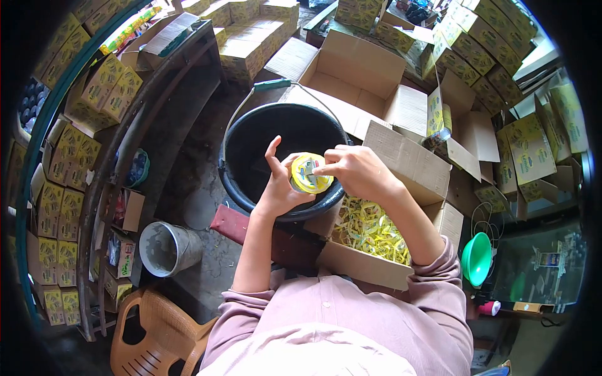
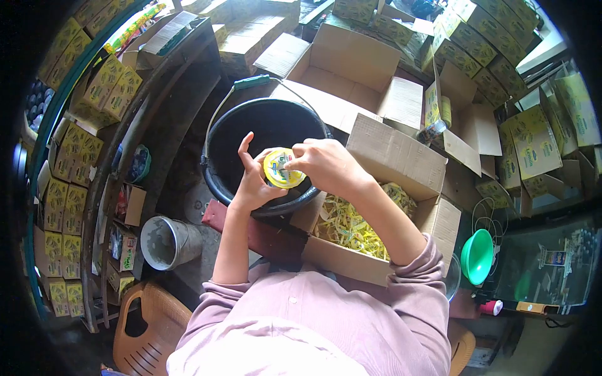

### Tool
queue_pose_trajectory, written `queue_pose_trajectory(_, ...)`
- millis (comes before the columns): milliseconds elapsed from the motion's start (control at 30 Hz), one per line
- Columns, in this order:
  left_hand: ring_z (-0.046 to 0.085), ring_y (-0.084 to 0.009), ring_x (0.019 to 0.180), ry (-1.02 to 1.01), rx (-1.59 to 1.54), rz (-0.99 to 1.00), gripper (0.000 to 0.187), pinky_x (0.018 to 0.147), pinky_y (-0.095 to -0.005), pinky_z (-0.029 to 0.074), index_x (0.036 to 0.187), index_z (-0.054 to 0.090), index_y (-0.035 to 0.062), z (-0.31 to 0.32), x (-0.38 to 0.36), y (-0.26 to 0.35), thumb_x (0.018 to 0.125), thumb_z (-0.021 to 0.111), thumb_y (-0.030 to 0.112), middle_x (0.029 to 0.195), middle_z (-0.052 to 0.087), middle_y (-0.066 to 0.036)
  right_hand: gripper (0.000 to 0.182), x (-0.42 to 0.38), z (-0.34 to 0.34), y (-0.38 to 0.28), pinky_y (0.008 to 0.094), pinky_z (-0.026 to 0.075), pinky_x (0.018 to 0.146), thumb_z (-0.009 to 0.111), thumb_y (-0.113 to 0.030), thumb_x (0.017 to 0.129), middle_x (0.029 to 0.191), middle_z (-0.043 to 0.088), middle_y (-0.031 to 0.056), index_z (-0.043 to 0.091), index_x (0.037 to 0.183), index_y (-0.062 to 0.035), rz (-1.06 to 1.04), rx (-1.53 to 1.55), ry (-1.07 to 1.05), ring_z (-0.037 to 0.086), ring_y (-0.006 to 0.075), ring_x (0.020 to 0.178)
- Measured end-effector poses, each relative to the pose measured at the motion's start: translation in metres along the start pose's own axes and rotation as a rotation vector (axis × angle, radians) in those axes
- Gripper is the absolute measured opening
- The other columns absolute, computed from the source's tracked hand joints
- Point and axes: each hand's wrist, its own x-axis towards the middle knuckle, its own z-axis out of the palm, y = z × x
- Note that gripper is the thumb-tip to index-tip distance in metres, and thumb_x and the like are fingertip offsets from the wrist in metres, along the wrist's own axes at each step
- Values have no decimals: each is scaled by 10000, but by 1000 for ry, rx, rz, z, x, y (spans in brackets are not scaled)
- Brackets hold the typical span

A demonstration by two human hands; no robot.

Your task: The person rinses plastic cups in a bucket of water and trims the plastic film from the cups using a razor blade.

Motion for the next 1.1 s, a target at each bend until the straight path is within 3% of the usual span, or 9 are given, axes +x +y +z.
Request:
queue_pose_trajectory(200, 513, -237, 1001, -14, 18, -15, 1131, 912, -358, 419, 1321, -58, 171, 0, -1, 1, 506, 692, -56, 1087, 459, -171, 286, 0, 11, 4, 323, 495, 677, 589, -8, 669, 795, 587, 35, 677, 893, -164, -52, 9, 28, 591, 200, 779)
queue_pose_trajectory(567, 520, -254, 1015, 12, 123, -3, 1118, 944, -362, 396, 1316, -62, 153, -2, 2, -3, 513, 684, -69, 1086, 473, -181, 346, -33, -2, 31, 328, 492, 631, 547, -1, 648, 760, 570, 37, 678, 908, -188, 129, -6, 39, 596, 232, 692)
queue_pose_trajectory(767, 548, -293, 979, -80, 421, -80, 1108, 927, -360, 404, 1318, -61, 131, -13, 16, 11, 542, 711, -37, 1021, 527, -188, 314, -67, -2, 27, 341, 490, 611, 516, 20, 687, 727, 577, 59, 676, 896, -151, 294, 138, 283, 582, 239, 655)
queue_pose_trajectory(900, 555, -399, 938, -278, 871, -180, 1084, 859, -387, 451, 1333, -6, 116, -24, 39, 20, 549, 739, 38, 1018, 552, -225, 326, -94, 13, 15, 321, 468, 601, 522, 56, 688, 712, 569, 83, 666, 933, -104, 387, 328, 396, 571, 224, 647)
queue_pose_trajectory(1100, 590, -374, 879, -522, 1286, -275, 1142, 792, -383, 492, 1347, -15, 100, -24, 60, 6, 525, 778, 91, 993, 578, -212, 379, -129, 40, -8, 289, 461, 616, 551, 114, 675, 730, 582, 99, 659, 980, -83, 585, 523, 453, 570, 197, 647)
